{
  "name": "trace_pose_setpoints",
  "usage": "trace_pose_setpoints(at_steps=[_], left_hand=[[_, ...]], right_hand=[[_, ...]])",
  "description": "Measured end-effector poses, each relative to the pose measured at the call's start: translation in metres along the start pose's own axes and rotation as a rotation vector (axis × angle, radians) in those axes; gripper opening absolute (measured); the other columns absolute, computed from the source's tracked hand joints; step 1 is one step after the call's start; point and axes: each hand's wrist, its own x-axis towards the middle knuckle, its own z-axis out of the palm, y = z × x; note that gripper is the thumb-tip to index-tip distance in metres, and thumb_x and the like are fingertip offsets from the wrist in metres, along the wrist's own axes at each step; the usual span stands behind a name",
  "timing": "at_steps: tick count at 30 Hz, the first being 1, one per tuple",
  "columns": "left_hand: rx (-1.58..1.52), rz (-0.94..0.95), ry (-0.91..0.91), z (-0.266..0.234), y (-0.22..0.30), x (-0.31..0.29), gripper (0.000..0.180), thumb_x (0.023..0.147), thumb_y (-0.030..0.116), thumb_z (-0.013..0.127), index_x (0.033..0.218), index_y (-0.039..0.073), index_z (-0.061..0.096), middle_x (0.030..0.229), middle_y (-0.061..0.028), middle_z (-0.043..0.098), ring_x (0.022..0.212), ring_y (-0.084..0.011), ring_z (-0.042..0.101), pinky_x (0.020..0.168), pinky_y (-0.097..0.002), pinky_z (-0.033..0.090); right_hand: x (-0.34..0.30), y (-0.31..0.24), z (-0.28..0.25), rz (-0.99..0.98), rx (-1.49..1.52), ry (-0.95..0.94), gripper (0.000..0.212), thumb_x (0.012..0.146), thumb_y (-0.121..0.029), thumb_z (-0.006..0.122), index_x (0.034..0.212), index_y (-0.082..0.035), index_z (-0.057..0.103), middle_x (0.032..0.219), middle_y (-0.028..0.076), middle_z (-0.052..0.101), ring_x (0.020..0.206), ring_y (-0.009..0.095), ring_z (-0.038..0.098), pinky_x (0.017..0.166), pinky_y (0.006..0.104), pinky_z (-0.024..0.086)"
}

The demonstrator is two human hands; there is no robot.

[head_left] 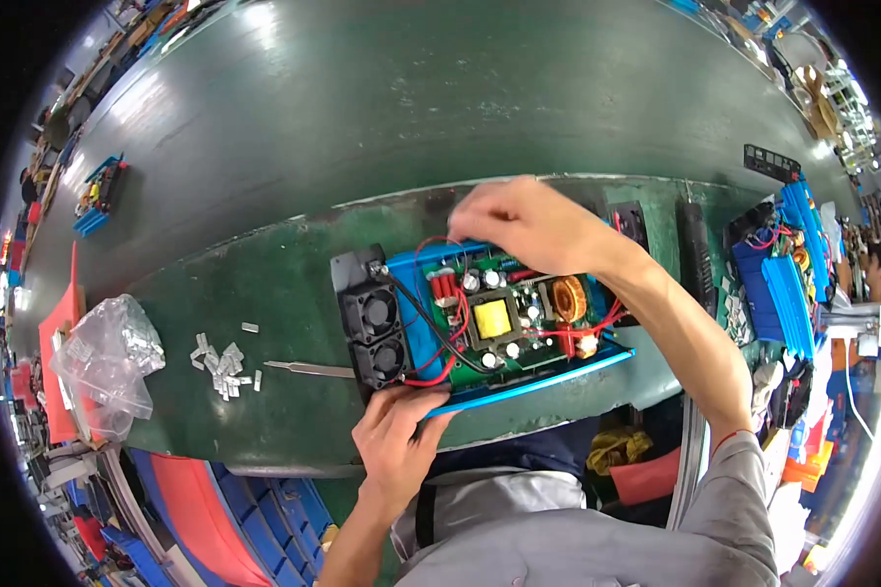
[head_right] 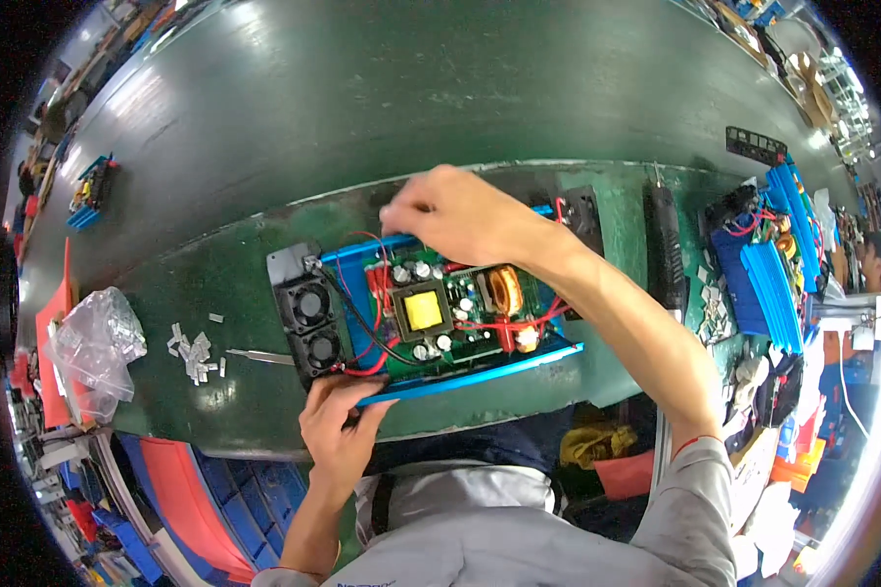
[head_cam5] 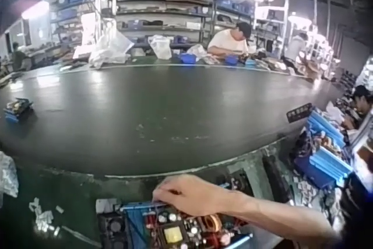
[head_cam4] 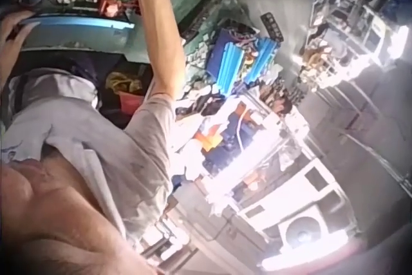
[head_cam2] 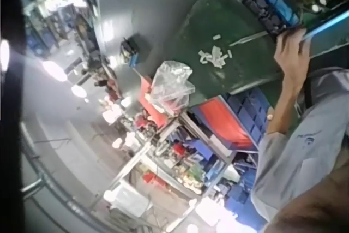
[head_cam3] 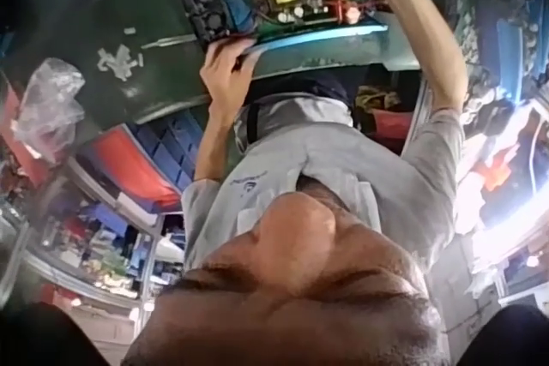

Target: Assembling electronic components into a blue housing unit using an electric screwdriver on a factory assembly line.

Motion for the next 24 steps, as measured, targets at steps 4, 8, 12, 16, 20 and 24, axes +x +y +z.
trace_pose_setpoints(at_steps=[4, 8, 12, 16, 20, 24], left_hand=[[0.034, -0.011, -0.024, -0.002, -0.001, -0.002, 0.025, 0.074, 0.003, 0.086, 0.094, 0.005, 0.071, 0.091, -0.0091, 0.074, 0.082, -0.0237, 0.065, 0.062, -0.0306, 0.051], [0.060, -0.035, -0.073, -0.006, -0.002, -0.003, 0.025, 0.075, 0.001, 0.084, 0.097, 0.005, 0.072, 0.094, -0.0086, 0.075, 0.084, -0.0252, 0.066, 0.069, -0.0329, 0.053], [0.085, 0.021, -0.084, -0.003, -0.006, 0.001, 0.025, 0.076, 0.008, 0.083, 0.097, 0.009, 0.071, 0.097, -0.0043, 0.076, 0.084, -0.0249, 0.066, 0.074, -0.0332, 0.054], [0.129, 0.007, -0.082, -0.009, -0.006, -0.001, 0.025, 0.075, 0.007, 0.083, 0.095, 0.009, 0.070, 0.096, -0.0043, 0.076, 0.085, -0.0256, 0.067, 0.075, -0.0345, 0.054], [0.046, -0.085, -0.099, -0.017, 0.003, -0.002, 0.031, 0.073, 0.008, 0.085, 0.100, 0.010, 0.069, 0.097, -0.0064, 0.075, 0.086, -0.0257, 0.070, 0.073, -0.0358, 0.057], [0.072, 0.079, 0.018, -0.064, 0.007, 0.016, 0.027, 0.077, 0.004, 0.082, 0.099, 0.008, 0.068, 0.094, -0.0065, 0.075, 0.079, -0.0259, 0.070, 0.072, -0.0365, 0.057]], right_hand=[[-0.065, -0.024, -0.005, -0.107, -0.173, 0.543, 0.020, 0.101, -0.011, 0.056, 0.110, 0.002, 0.068, 0.107, 0.011, 0.068, 0.101, 0.020, 0.064, 0.089, 0.0294, 0.048], [-0.157, -0.021, 0.014, 0.211, -0.184, 0.826, 0.018, 0.103, -0.010, 0.053, 0.110, 0.003, 0.065, 0.100, 0.008, 0.065, 0.094, 0.014, 0.060, 0.087, 0.0255, 0.046], [-0.212, 0.016, 0.068, 0.345, -0.057, 1.104, 0.017, 0.104, -0.009, 0.050, 0.113, 0.002, 0.059, 0.092, 0.008, 0.061, 0.083, 0.013, 0.056, 0.076, 0.0268, 0.045], [-0.212, 0.027, 0.103, 0.113, -0.158, 0.944, 0.011, 0.097, 0.002, 0.045, 0.101, 0.001, 0.055, 0.084, 0.011, 0.059, 0.072, 0.017, 0.052, 0.071, 0.0299, 0.044], [-0.202, 0.017, 0.112, 0.145, -0.316, 0.869, 0.010, 0.097, -0.004, 0.050, 0.091, 0.001, 0.056, 0.078, 0.011, 0.058, 0.073, 0.021, 0.055, 0.072, 0.0362, 0.046], [-0.218, 0.022, 0.108, 0.168, -0.222, 0.906, 0.013, 0.101, -0.009, 0.049, 0.092, -0.001, 0.054, 0.074, 0.008, 0.053, 0.067, 0.017, 0.048, 0.065, 0.0313, 0.040]])
